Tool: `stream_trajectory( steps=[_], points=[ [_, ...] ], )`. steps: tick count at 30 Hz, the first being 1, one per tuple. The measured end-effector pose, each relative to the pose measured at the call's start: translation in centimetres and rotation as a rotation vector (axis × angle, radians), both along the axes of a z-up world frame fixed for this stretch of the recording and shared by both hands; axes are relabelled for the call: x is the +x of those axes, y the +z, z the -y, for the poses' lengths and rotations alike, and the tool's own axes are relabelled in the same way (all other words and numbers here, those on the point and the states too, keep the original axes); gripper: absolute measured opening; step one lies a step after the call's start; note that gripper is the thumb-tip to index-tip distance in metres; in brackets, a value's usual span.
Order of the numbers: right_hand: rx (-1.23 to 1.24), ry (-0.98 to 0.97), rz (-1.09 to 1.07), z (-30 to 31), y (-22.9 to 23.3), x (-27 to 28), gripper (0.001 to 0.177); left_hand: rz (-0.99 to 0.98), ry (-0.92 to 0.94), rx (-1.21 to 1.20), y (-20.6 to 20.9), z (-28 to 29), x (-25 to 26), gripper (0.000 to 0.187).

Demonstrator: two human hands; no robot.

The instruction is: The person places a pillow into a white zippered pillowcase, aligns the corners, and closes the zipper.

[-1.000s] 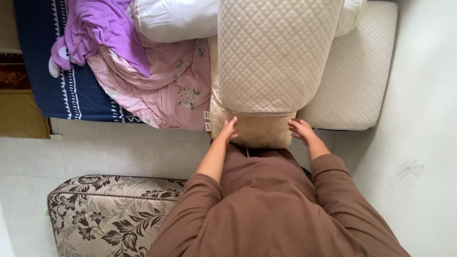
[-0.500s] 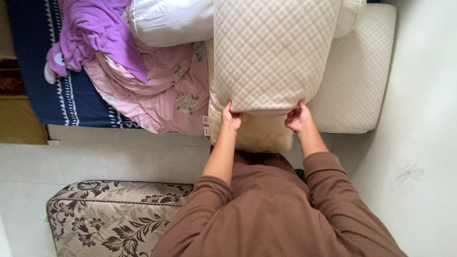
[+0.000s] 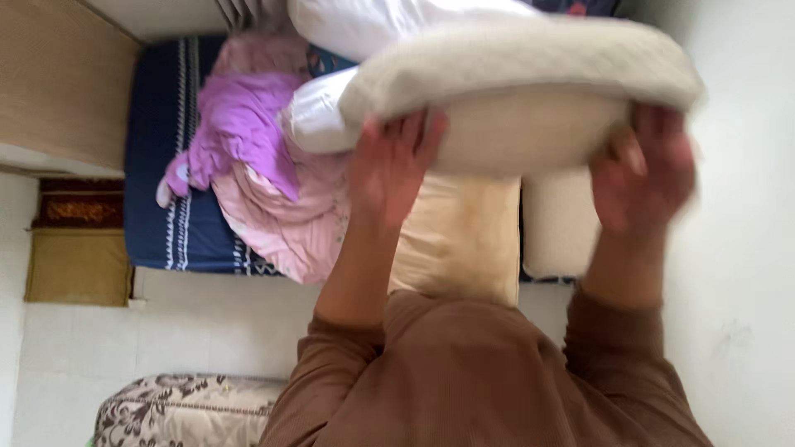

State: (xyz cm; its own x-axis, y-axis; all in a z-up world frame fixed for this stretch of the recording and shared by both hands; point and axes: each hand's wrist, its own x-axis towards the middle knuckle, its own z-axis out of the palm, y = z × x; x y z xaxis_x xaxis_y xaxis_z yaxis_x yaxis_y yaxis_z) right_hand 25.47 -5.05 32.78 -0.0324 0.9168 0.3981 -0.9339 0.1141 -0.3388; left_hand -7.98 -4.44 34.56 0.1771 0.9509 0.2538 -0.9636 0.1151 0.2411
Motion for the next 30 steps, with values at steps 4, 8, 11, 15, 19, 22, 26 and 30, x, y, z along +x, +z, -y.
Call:
stream_trajectory(
  steps=[4, 8, 11, 15, 19, 22, 26, 30],
  points=[
    [0.236, 0.042, 0.295, 5.3, 6.1, -2.6, 0.073, -0.150, 0.054, 0.308, 0.6, 4.7, -0.7, 0.081],
    [-0.272, -0.069, 0.570, 2.8, -0.4, -3.6, 0.061, -0.344, 0.118, -0.119, -8.0, -0.8, 0.5, 0.068],
    [-0.473, -0.117, 0.621, 0.8, -6.0, -3.2, 0.057, -0.560, 0.179, -0.280, -13.4, -2.4, 2.6, 0.057],
    [-0.302, -0.173, 0.608, 0.9, -6.0, -0.9, 0.057, -0.730, 0.212, -0.056, -11.4, -1.3, 4.1, 0.060],
    [-0.318, -0.237, 0.649, -0.1, -3.8, -0.6, 0.061, -1.799, 0.571, 0.530, -6.5, 0.7, 5.0, 0.077],
    [-0.291, -0.411, 0.894, -0.8, -3.8, -1.7, 0.060, -1.990, 0.882, 1.139, -6.1, -0.2, 7.3, 0.091],
    [0.070, -0.932, 1.478, 0.8, -5.0, -3.2, 0.046, -2.222, 0.884, 1.118, -7.7, -1.9, 9.4, 0.101],
    [0.431, -1.292, 2.085, 2.4, -6.0, -3.5, 0.035, -2.246, 0.890, 1.089, -9.2, -3.4, 10.6, 0.099]
  ],
)
